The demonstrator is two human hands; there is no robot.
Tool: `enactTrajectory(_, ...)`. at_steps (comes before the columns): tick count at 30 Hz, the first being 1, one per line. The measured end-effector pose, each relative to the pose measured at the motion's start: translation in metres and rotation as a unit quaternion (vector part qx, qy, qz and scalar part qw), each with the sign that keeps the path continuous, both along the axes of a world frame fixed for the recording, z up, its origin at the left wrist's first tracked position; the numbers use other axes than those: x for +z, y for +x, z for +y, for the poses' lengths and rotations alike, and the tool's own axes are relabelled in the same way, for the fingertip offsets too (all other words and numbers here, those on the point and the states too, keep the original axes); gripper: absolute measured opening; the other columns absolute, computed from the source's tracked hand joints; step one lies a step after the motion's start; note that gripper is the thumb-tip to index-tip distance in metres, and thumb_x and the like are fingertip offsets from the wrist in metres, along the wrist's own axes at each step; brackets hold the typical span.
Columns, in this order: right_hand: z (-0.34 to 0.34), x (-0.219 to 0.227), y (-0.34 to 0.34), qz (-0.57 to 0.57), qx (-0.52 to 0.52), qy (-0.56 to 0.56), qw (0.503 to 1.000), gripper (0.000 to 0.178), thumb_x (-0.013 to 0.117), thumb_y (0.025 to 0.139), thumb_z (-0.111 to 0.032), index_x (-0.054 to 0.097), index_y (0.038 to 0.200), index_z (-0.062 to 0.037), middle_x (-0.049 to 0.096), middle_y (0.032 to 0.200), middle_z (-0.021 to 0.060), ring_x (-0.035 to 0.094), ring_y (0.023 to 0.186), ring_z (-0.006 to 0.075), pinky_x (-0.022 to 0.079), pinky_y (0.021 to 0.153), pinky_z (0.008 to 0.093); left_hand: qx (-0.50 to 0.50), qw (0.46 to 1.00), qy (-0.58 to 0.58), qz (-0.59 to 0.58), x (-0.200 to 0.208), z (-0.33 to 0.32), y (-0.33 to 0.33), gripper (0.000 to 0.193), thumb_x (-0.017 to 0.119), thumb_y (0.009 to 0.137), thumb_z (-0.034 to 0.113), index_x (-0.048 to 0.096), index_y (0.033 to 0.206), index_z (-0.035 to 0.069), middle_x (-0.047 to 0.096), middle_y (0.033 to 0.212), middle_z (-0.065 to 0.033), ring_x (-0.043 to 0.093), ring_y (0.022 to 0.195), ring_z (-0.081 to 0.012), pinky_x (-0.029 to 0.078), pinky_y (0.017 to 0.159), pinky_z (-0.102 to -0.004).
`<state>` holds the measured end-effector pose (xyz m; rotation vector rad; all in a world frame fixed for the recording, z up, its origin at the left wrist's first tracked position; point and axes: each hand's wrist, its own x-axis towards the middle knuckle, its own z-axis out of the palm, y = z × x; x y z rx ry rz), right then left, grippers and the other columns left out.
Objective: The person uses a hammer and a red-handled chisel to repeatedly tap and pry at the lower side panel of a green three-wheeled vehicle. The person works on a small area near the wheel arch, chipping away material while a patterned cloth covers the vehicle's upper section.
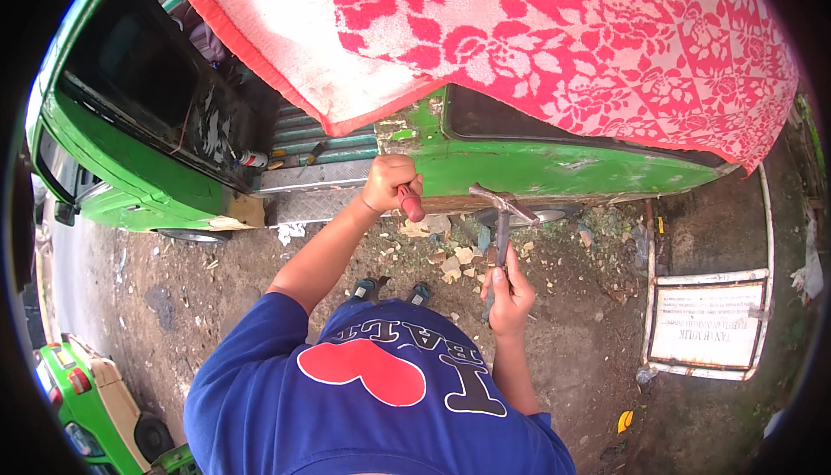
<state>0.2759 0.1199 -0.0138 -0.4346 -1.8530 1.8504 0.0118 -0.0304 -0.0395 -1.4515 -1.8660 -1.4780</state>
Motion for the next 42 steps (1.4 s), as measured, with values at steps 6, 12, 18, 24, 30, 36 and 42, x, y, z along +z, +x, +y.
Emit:
enactTrajectory(6, 0.004, -0.008, 0.012, -0.043, 0.019, -0.025, 0.999, 0.044, 0.048, 0.097, -0.003, 0.043, 0.14, 0.0018, 0.058, 0.08, 0.0059, 0.05, 0.059, 0.0085, 0.044, 0.053, 0.0227, -0.03, 0.998, 0.045, 0.041, 0.015, 0.008, 0.001, 0.031, 0.063, 0.065, -0.002, 0.035, 0.053, 0.006, 0.035, 0.051, -0.0077, 0.041, 0.043, -0.027, 0.032, 0.042, -0.0389)
enactTrajectory(12, 0.009, -0.008, 0.013, -0.041, 0.032, -0.013, 0.999, 0.045, 0.049, 0.096, -0.002, 0.044, 0.14, 0.001, 0.058, 0.079, 0.0058, 0.05, 0.06, 0.0087, 0.044, 0.053, 0.0235, -0.008, 0.998, 0.05, 0.045, 0.014, 0.016, -0.006, 0.031, 0.063, 0.065, -0.001, 0.036, 0.054, 0.006, 0.035, 0.051, -0.0077, 0.041, 0.044, -0.0274, 0.033, 0.043, -0.0382)
enactTrajectory(18, 0.011, -0.004, 0.011, -0.04, 0.041, -0.016, 0.998, 0.045, 0.049, 0.095, -0.002, 0.045, 0.14, 0.0008, 0.057, 0.074, 0.0044, 0.05, 0.059, 0.009, 0.043, 0.052, 0.0234, 0.005, 0.995, 0.089, 0.036, 0.017, 0.022, -0.008, 0.03, 0.063, 0.065, -0.001, 0.037, 0.054, 0.006, 0.037, 0.051, -0.0076, 0.043, 0.045, -0.0277, 0.035, 0.044, -0.0379)
enactTrajectory(24, 0.01, 0.009, 0.011, -0.064, 0.061, 0.011, 0.996, 0.044, 0.051, 0.096, -0.004, 0.046, 0.139, 0.0005, 0.056, 0.072, 0.0032, 0.05, 0.057, 0.0086, 0.043, 0.051, 0.023, 0.03, 0.995, 0.08, 0.054, 0.009, 0.022, -0.008, 0.031, 0.065, 0.064, 0.003, 0.037, 0.053, 0.007, 0.04, 0.052, -0.0074, 0.045, 0.046, -0.0278, 0.038, 0.045, -0.0388)
enactTrajectory(30, 0.005, 0.009, 0.01, -0.087, 0.076, 0.012, 0.993, 0.043, 0.053, 0.094, -0.002, 0.049, 0.137, 0.0019, 0.058, 0.073, 0.003, 0.051, 0.058, 0.0087, 0.044, 0.053, 0.0236, 0.033, 0.993, 0.097, 0.064, -0.002, 0.023, -0.001, 0.03, 0.065, 0.061, 0.004, 0.037, 0.053, 0.009, 0.042, 0.053, -0.007, 0.046, 0.045, -0.0287, 0.04, 0.046, -0.0393)
enactTrajectory(36, -0.005, 0.024, 0.006, -0.075, 0.083, 0.067, 0.992, 0.044, 0.055, 0.093, 0.0, 0.05, 0.137, -0.0006, 0.06, 0.075, 0.0047, 0.053, 0.06, 0.0087, 0.046, 0.054, 0.0242, 0.055, 0.99, 0.113, 0.059, -0.004, 0.026, -0.003, 0.029, 0.064, 0.062, 0.005, 0.037, 0.053, 0.008, 0.041, 0.053, -0.0074, 0.045, 0.045, -0.0278, 0.039, 0.044, -0.0387)
enactTrajectory(42, -0.005, 0.042, 0.002, 0.152, 0.063, 0.22, 0.961, 0.041, 0.057, 0.089, 0.004, 0.057, 0.129, -0.0007, 0.063, 0.081, 0.0081, 0.056, 0.06, 0.0125, 0.048, 0.055, 0.0261, 0.081, 0.988, 0.13, 0.018, 0.009, 0.033, -0.006, 0.032, 0.066, 0.066, 0.0, 0.037, 0.054, 0.007, 0.04, 0.052, -0.0077, 0.044, 0.044, -0.0267, 0.036, 0.043, -0.0379)
